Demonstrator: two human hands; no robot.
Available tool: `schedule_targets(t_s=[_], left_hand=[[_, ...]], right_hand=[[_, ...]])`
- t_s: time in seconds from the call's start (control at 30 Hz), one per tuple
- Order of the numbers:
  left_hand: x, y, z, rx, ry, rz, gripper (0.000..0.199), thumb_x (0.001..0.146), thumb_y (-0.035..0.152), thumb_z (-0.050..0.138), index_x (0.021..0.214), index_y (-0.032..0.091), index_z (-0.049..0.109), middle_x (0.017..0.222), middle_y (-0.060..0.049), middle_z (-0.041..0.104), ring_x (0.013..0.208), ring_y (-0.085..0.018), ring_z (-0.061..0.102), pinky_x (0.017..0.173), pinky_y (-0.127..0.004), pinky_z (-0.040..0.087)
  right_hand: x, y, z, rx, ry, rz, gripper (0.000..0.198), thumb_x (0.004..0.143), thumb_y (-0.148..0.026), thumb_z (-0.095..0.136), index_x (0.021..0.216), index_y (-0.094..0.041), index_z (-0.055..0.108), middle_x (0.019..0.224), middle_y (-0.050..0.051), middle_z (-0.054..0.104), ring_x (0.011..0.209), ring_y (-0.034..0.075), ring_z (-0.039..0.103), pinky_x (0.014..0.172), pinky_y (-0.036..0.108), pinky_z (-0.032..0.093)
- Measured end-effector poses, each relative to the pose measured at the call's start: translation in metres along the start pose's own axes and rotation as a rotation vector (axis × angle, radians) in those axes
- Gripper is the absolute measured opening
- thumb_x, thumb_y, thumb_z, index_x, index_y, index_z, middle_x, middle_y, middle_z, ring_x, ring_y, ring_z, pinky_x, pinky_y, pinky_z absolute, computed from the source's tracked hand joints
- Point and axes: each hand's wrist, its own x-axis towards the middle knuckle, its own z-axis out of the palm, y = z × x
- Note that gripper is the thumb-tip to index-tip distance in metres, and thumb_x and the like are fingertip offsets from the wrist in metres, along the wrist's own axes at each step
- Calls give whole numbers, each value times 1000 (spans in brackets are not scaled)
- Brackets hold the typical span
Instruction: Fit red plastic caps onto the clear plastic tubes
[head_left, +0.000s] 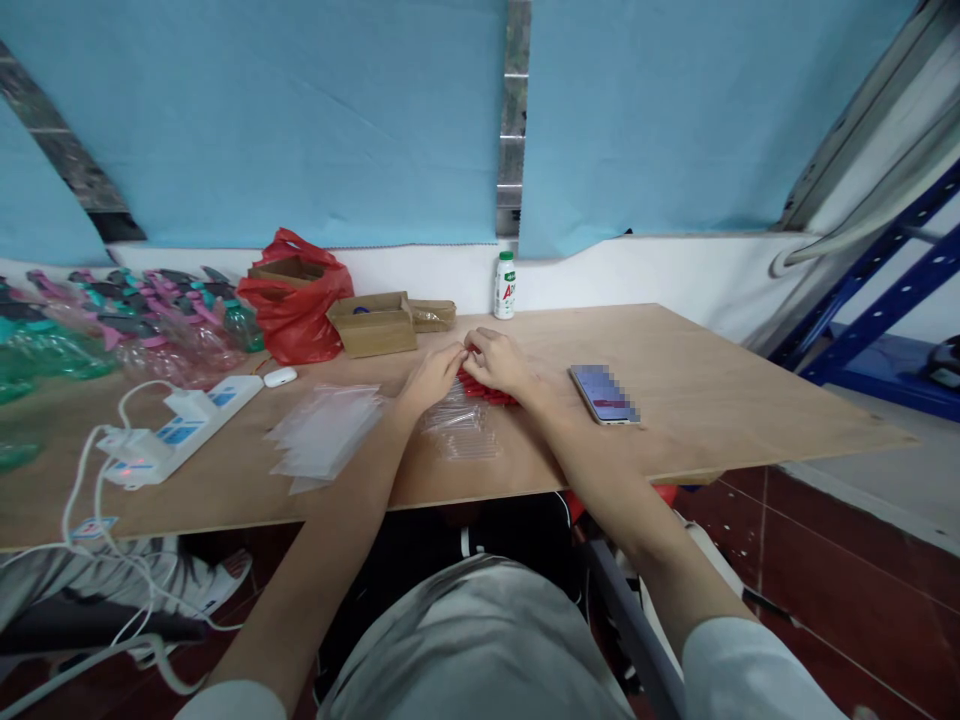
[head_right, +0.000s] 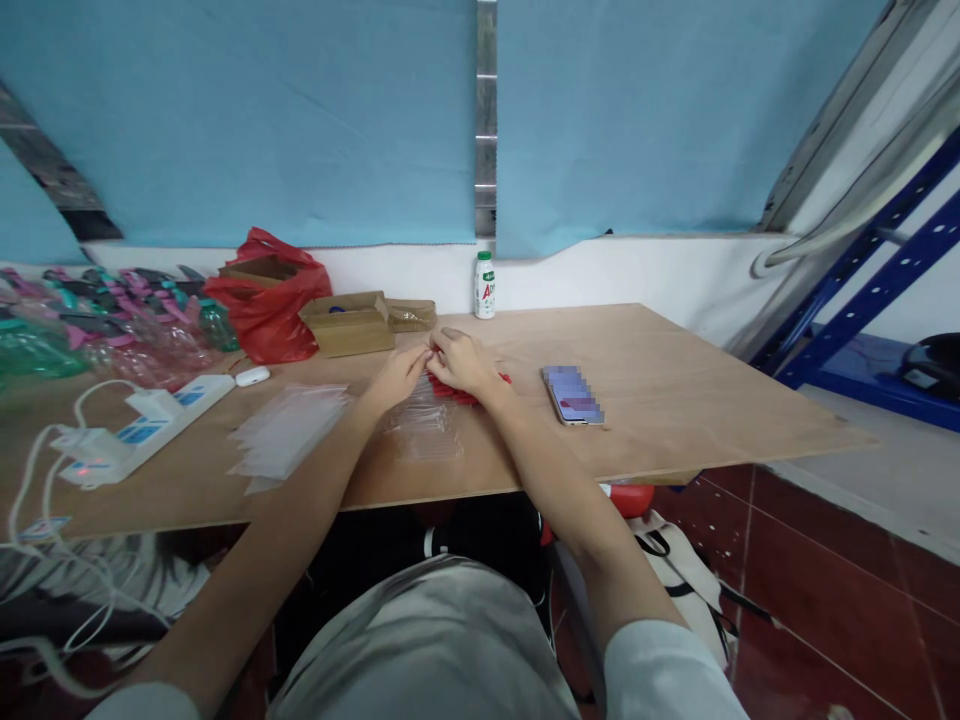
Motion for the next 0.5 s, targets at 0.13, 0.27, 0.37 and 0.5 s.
schedule_targets(t_s=[0.13, 0.27, 0.37, 0.5], left_hand=[[-1, 0, -2, -4, 49, -10, 28, 111, 39, 45, 110, 25, 69, 99, -5, 77, 89, -23, 68, 83, -34, 47], [-1, -1, -1, 5, 50, -32, 19, 108, 31, 51, 112, 26, 69, 100, -5, 78, 89, -23, 69, 82, -35, 47], [-1, -1, 0, 32, 60, -60, 18, 108, 32, 53, 113, 27, 69, 105, -6, 79, 93, -25, 70, 81, -35, 47], [-2, 3, 0, 125, 51, -64, 22, 110, 35, 50, 114, 27, 70, 103, -7, 79, 93, -26, 70, 80, -35, 45]], right_hand=[[-1, 8, 3, 115, 17, -44, 31, 102, -35, 50, 122, -18, 66, 114, 13, 73, 98, 27, 64, 88, 35, 46], [-2, 13, 7, 146, 21, -29, 27, 102, -37, 52, 117, -19, 65, 111, 11, 74, 94, 26, 65, 85, 33, 45], [-1, 14, 10, 120, 47, 13, 26, 102, -38, 54, 115, -19, 66, 107, 10, 75, 89, 24, 66, 81, 31, 42], [-1, 14, 11, 123, 54, 21, 22, 100, -35, 56, 111, -19, 66, 100, 8, 75, 82, 22, 64, 77, 30, 40]])
